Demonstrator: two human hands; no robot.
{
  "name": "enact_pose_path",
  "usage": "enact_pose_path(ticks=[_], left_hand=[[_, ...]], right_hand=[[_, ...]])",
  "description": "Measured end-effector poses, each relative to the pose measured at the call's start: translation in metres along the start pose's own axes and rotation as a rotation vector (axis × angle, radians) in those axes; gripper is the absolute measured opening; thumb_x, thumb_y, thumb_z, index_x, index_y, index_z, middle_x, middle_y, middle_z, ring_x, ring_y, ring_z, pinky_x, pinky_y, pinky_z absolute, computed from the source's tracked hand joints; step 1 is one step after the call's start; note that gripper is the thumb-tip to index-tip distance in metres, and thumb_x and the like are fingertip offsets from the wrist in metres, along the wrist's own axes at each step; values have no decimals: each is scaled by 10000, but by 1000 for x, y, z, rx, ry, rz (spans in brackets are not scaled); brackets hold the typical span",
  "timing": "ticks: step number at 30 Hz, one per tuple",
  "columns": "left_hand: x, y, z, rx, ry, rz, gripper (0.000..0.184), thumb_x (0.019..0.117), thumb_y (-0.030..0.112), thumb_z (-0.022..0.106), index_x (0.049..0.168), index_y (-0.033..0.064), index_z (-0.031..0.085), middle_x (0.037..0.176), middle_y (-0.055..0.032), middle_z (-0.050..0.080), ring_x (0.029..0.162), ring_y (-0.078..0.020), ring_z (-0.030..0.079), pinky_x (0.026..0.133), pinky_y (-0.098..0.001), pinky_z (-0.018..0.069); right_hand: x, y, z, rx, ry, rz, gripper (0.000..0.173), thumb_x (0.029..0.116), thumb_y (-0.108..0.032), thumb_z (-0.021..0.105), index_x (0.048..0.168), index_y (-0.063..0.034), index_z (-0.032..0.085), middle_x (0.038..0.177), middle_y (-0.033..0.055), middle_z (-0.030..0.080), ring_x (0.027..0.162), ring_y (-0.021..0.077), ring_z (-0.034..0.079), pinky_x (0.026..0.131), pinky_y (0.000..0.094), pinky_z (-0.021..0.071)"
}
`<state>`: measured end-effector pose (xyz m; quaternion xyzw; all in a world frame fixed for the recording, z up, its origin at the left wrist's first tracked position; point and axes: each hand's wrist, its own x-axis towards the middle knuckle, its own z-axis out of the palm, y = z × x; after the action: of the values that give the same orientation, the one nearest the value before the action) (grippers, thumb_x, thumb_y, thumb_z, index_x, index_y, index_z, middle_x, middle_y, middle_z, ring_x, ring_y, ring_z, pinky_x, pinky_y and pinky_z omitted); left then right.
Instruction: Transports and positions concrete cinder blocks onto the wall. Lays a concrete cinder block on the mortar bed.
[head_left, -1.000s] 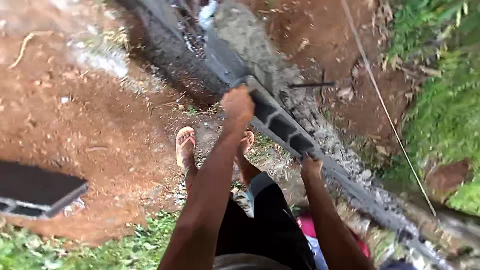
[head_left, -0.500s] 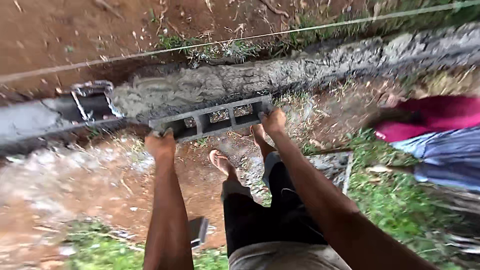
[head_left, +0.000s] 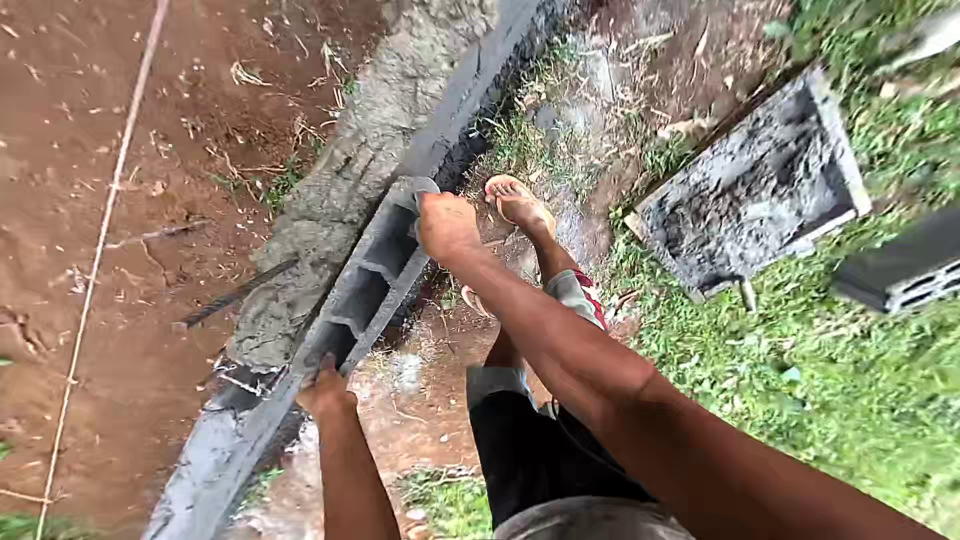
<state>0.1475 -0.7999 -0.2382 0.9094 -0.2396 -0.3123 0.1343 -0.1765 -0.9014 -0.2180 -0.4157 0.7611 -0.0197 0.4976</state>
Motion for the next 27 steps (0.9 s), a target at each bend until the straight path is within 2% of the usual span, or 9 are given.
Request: enact_pose_path(ticks=[3, 9, 12, 15, 19, 23, 25, 27], left_hand=[[3, -5, -2, 9, -20, -5, 400, 1016, 199, 652, 1319, -46, 559, 1230, -221, 626, 1044, -271, 648, 891, -478, 566], [3, 0, -4, 27, -16, -12, 416, 1018, 225, 655, 1334, -29, 559, 1251, -232, 621, 1071, -307, 648, 893, -523, 565], [5, 4, -3, 49, -12, 3, 404, 1004, 224, 678, 1287, -48, 582, 1211, -238, 633, 1047, -311, 653, 880, -513, 570], [-4, 13, -1, 99, -13, 25, 372, 998, 219, 685, 1221, -72, 622, 1184, -243, 650, 1047, -307, 648, 908, -501, 549], [-9, 10, -1, 103, -21, 34, 320, 991, 205, 689, 1162, -64, 653, 1123, -231, 671, 1026, -304, 660, 906, -493, 554], [-25, -3, 0, 130, -50, 22, 298, 976, 256, 709, 1094, -17, 708, 1098, -236, 702, 1056, -368, 669, 946, -588, 508], [-30, -19, 8, 117, -80, 20, 288, 981, 278, 700, 1066, 3, 721, 1072, -227, 709, 1038, -375, 673, 930, -607, 508], [-36, -41, 20, 138, -108, 7, 292, 978, 306, 698, 1034, 21, 731, 1043, -225, 715, 1018, -387, 681, 911, -627, 514]], right_hand=[[-5, 2, 6, 30, 29, -32, 228, 959, -86, 611, 1164, -54, 704, 1116, 202, 719, 1100, 394, 685, 866, 592, 558], [-11, 10, 7, 102, 39, -62, 208, 970, -58, 590, 1142, -30, 704, 1114, 217, 714, 1110, 411, 674, 885, 606, 542], [-12, 14, 4, 93, 21, -42, 224, 975, -95, 599, 1166, -41, 702, 1154, 212, 710, 1135, 405, 670, 895, 608, 541], [-17, 18, -2, 78, 2, -26, 292, 976, -144, 619, 1238, -28, 675, 1203, 245, 688, 1151, 440, 654, 899, 644, 527], [-24, 23, -4, -10, 56, -22, 389, 963, -217, 661, 1304, -28, 651, 1188, 285, 683, 1132, 488, 651, 909, 695, 503], [-33, 42, -3, -93, 120, -35, 348, 944, -220, 690, 1237, -33, 686, 1120, 289, 698, 1088, 504, 658, 912, 729, 483], [-37, 56, -1, -140, 154, -40, 307, 934, -225, 700, 1167, -26, 703, 1064, 281, 707, 1041, 504, 669, 886, 737, 486], [-48, 72, -1, -203, 150, -21, 307, 944, -260, 700, 1154, -36, 705, 1061, 278, 705, 1038, 505, 667, 882, 746, 480]])
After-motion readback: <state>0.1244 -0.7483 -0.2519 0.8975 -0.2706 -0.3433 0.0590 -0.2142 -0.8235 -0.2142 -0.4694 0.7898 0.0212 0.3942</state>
